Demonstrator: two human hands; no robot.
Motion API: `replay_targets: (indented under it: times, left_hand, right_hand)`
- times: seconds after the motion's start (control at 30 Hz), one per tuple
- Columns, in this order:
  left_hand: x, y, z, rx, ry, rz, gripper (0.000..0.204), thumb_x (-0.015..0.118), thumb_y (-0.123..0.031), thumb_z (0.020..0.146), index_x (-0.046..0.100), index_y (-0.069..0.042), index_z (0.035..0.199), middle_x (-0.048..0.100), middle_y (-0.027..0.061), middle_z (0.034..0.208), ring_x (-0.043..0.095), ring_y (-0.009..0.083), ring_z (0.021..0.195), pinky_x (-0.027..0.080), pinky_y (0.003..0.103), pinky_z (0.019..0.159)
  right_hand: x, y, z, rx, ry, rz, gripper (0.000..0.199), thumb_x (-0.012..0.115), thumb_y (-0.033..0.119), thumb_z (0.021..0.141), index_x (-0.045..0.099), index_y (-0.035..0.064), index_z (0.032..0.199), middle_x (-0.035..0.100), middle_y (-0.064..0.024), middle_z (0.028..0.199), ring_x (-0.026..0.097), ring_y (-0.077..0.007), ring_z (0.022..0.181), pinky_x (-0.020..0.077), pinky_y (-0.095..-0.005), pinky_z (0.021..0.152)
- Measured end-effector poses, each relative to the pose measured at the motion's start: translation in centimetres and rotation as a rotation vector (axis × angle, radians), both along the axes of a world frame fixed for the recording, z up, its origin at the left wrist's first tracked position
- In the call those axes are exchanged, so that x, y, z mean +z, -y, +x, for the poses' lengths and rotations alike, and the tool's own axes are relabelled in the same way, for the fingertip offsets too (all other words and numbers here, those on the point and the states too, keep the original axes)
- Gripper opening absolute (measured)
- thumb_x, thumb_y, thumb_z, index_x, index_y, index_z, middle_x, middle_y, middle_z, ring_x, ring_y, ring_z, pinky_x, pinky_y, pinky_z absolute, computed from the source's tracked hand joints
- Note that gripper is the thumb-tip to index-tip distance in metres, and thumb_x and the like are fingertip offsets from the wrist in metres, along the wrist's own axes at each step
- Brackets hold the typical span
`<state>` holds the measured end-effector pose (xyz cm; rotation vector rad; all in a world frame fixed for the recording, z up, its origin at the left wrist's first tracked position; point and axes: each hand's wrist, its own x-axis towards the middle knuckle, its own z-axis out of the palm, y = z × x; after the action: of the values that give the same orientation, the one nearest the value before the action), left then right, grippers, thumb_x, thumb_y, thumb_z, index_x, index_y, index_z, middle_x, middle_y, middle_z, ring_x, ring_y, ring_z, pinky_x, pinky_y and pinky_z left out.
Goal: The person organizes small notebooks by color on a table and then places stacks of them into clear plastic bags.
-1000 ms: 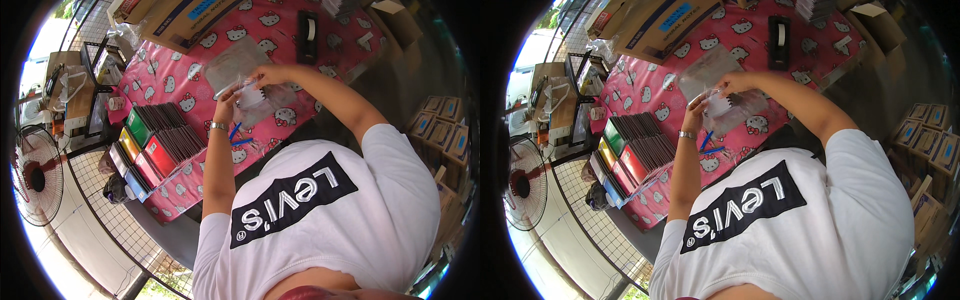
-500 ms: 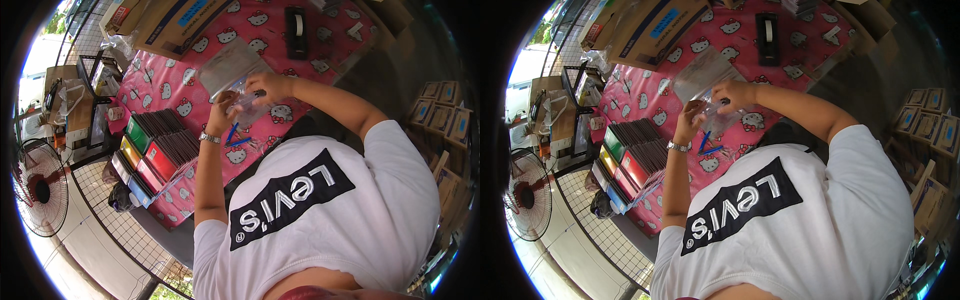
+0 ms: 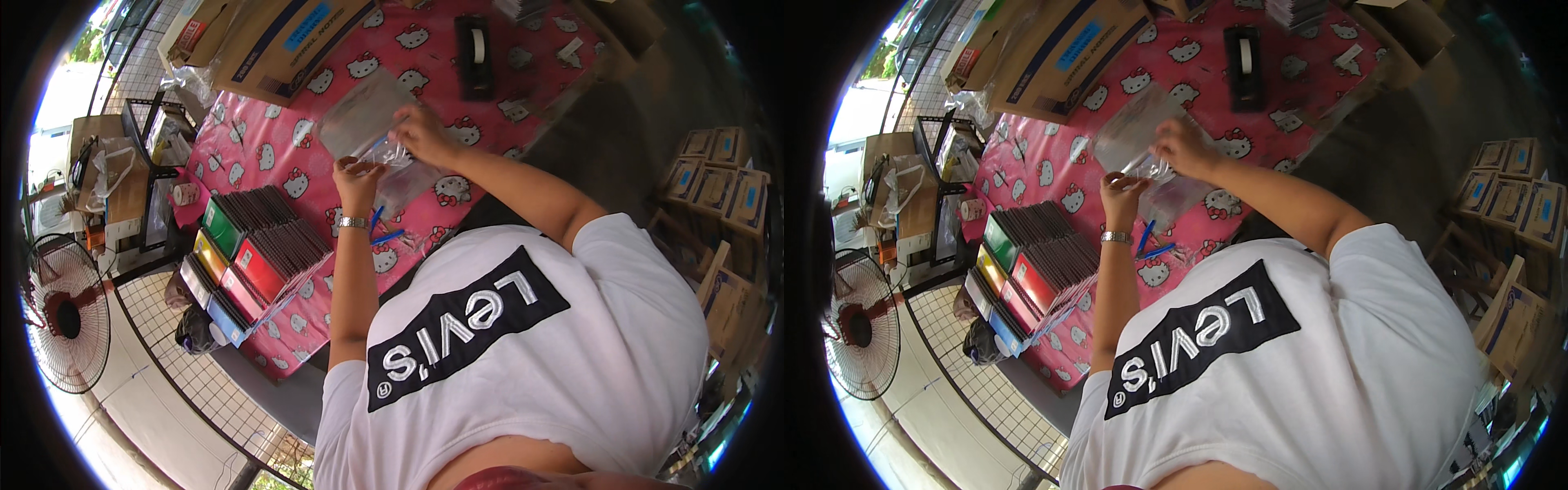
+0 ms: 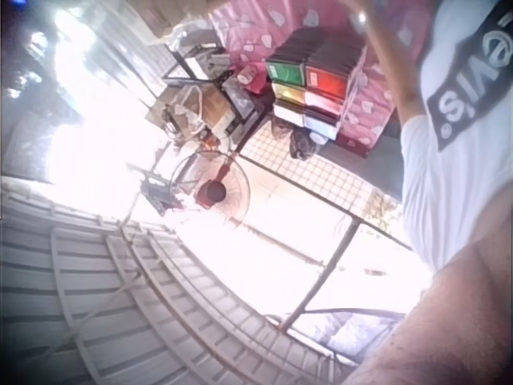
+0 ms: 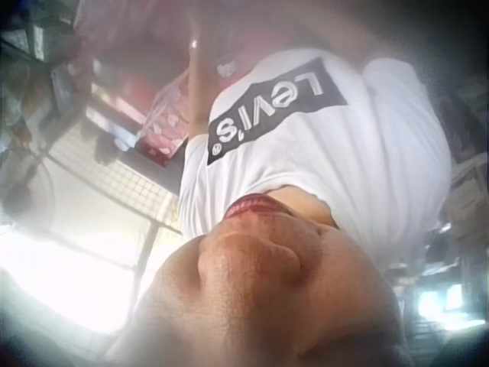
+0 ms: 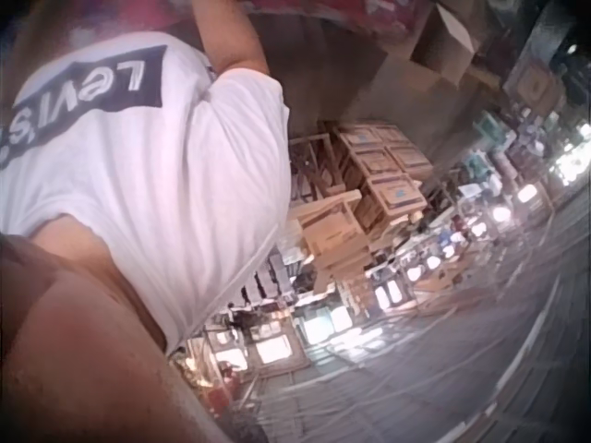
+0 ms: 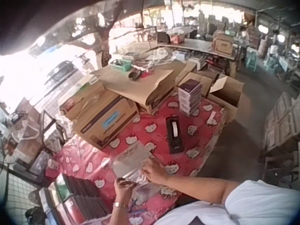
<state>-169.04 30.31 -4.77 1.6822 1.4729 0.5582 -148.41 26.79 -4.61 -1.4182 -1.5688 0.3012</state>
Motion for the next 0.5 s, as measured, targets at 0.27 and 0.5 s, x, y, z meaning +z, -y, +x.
replay_targets:
  times: [0.27, 0.5]
  left_hand:
    - [4.5, -1.3, 1.6, -0.308, -0.325, 0.202, 0.046, 0.078, -0.020, 0.065, 0.066, -0.010, 0.108, 0.057, 0.0100, 0.117, 0.048, 0.0312, 0.113, 0.035, 0.039, 0.099]
    - [1.1, -1.9, -0.1, -0.232, 0.173, -0.207, 0.040, 0.073, -0.006, 0.074, 0.063, 0.000, 0.112, 0.061, 0.0051, 0.106, 0.056, 0.0119, 0.091, 0.046, 0.026, 0.079]
  right_hand:
    - [-3.6, 1.0, 15.5, -0.580, -1.071, -0.509, 0.014, 0.064, 0.016, 0.087, 0.061, 0.0044, 0.094, 0.060, -0.0041, 0.083, 0.058, -0.0149, 0.077, 0.0505, -0.0296, 0.072]
    - [-5.9, 6.5, 10.5, -0.428, -1.591, -0.404, 0.006, 0.057, 0.009, 0.090, 0.053, 0.0049, 0.092, 0.053, -0.0029, 0.079, 0.050, -0.0099, 0.065, 0.0465, -0.0228, 0.060]
